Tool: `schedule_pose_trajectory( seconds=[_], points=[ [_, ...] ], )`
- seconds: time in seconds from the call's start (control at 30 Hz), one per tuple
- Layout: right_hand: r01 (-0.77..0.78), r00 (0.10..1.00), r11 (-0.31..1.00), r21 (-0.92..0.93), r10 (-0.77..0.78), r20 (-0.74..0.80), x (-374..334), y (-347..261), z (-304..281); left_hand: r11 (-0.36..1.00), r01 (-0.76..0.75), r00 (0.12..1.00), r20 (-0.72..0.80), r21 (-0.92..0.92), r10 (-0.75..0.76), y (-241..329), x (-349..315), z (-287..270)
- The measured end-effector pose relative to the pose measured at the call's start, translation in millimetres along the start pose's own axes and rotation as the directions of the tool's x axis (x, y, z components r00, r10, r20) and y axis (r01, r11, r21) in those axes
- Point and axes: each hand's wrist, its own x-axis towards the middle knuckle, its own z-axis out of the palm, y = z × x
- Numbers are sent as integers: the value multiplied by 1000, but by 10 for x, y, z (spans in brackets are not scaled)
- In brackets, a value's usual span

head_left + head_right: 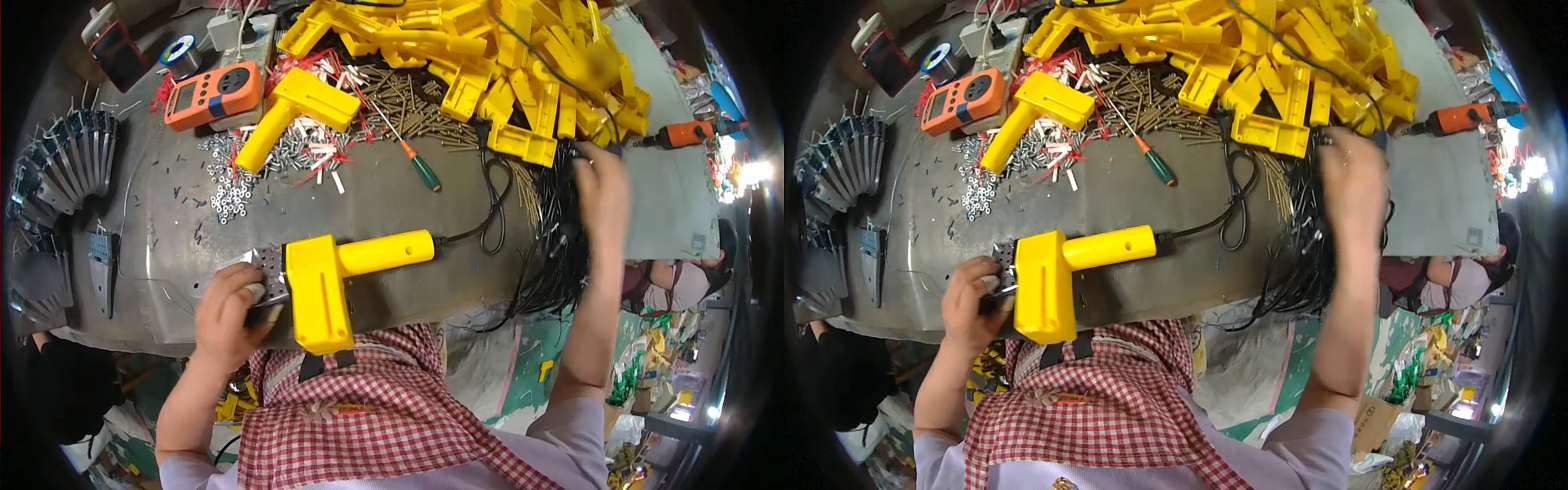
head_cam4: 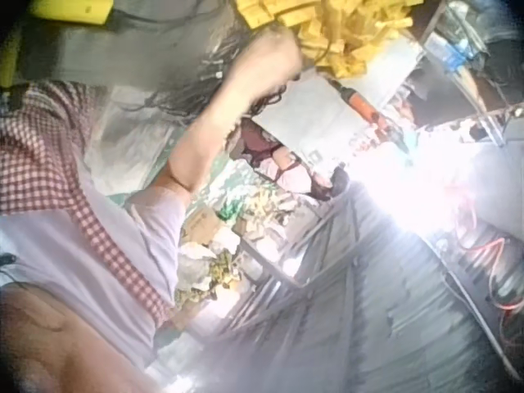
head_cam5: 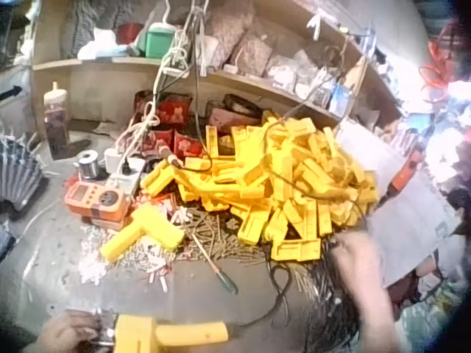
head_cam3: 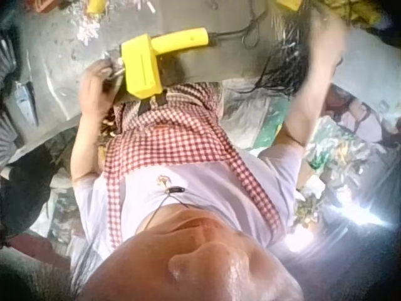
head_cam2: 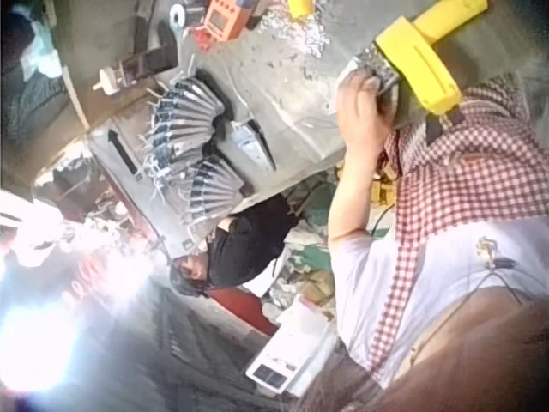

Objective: Assemble and screw components into internal parts of a yellow plastic housing using a power screwdriver.

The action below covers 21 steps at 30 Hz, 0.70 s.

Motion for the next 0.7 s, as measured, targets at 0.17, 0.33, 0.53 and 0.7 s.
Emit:
schedule_pose_trajectory(
  seconds=[0.17, 0.33, 0.53, 0.7],
  points=[
    [540, 834, 837, 84, -546, 83, 172, -430, 905, 948, 279, 937, -172, -151, -303, -134, -99, -228],
    [542, 840, 840, 33, -542, 3, 294, -696, 1037, 944, 304, 932, -166, -126, -323, -115, -202, -491],
    [110, 994, 834, 541, -82, -76, 126, -1268, 607, 696, 518, 652, -297, -497, -697, -159, -240, -722],
    [-231, 817, 559, 797, -333, 470, -50, -2100, 1037, 572, 632, 548, -220, -523, -807, -555, -358, -987]
  ],
)
